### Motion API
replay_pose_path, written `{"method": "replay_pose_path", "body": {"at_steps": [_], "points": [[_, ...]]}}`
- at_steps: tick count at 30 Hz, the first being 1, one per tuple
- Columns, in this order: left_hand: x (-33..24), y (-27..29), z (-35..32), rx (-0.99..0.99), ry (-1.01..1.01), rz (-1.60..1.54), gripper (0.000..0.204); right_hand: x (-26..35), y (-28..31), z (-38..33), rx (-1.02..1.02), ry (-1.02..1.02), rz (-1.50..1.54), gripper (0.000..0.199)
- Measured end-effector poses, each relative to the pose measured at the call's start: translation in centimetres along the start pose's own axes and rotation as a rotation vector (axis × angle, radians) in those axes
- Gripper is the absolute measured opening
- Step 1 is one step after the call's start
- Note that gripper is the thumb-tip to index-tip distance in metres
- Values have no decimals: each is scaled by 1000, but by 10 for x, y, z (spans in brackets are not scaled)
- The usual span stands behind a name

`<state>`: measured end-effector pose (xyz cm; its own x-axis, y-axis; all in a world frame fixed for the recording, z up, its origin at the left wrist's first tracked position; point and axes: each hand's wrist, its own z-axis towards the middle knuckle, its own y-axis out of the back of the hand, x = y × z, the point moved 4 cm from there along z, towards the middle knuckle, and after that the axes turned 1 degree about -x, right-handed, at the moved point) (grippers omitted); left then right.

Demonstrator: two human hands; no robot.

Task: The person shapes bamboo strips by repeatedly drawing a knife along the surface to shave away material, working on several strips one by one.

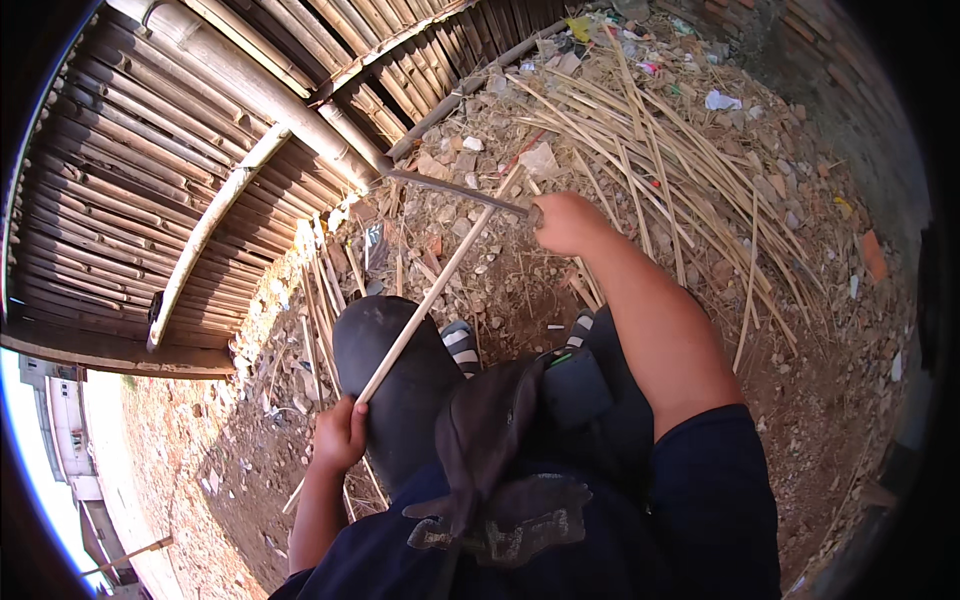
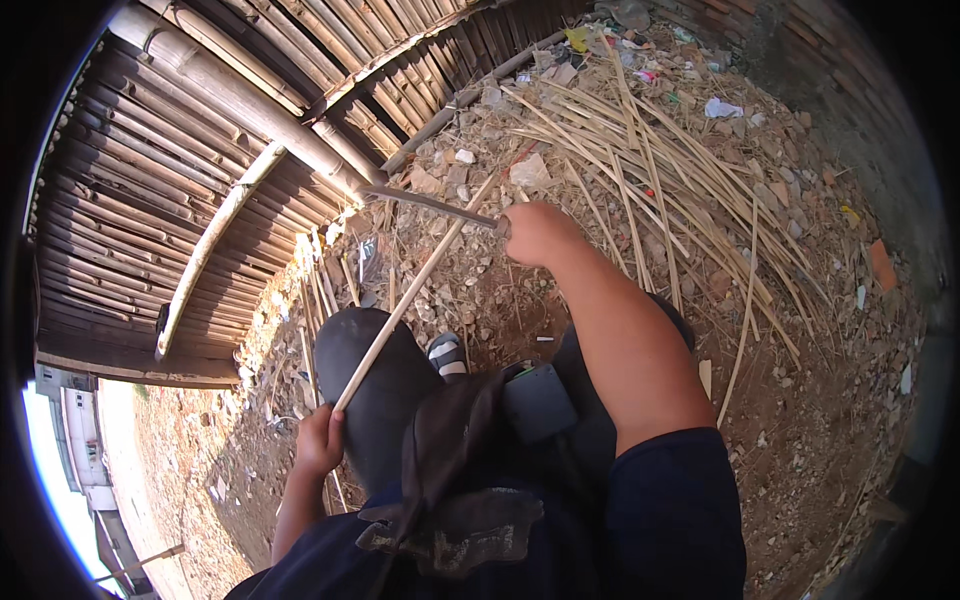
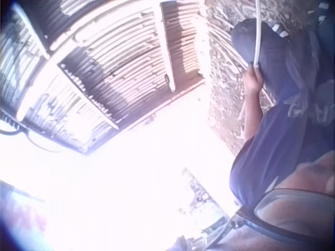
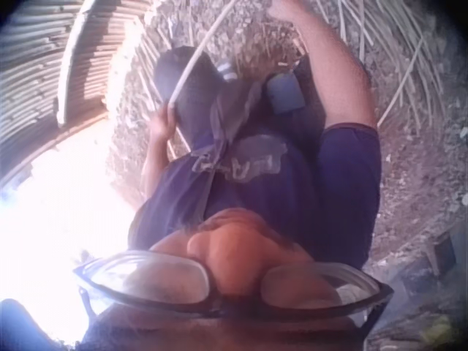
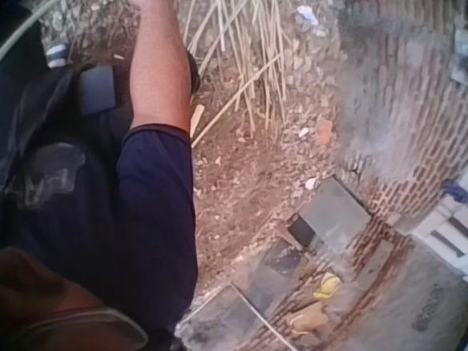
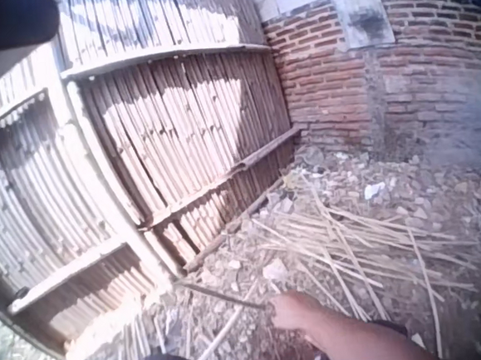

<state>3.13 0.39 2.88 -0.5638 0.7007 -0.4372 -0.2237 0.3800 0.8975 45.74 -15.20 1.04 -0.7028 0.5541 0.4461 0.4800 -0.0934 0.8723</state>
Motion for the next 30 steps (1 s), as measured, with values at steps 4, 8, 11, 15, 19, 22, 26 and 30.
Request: {"method": "replay_pose_path", "body": {"at_steps": [4, 8, 11, 15, 19, 22, 26, 30], "points": [[0, 10, -4, 37, 24, -17, 38, -14, 12, 10, -71, -153, 16, 31], [-3, 7, -2, 28, 34, -29, 38, 14, 12, 0, -129, -12, 31, 29], [0, 5, -8, 13, 30, -5, 38, 34, 15, -9, -89, 114, -74, 29], [2, 0, -3, -39, -61, -4, 37, -15, 9, 11, -38, -41, 26, 31], [-1, 8, -2, 19, 7, -48, 38, -24, 10, 16, -129, -144, 49, 33], [2, 7, -6, 43, 34, -57, 38, 2, 15, 2, -53, -139, 62, 31], [1, 6, -7, 25, 17, -34, 37, 29, 21, -13, -14, 106, -97, 30], [0, 3, -4, 8, -3, -46, 36, -19, 33, 6, -63, -140, 132, 32]]}}
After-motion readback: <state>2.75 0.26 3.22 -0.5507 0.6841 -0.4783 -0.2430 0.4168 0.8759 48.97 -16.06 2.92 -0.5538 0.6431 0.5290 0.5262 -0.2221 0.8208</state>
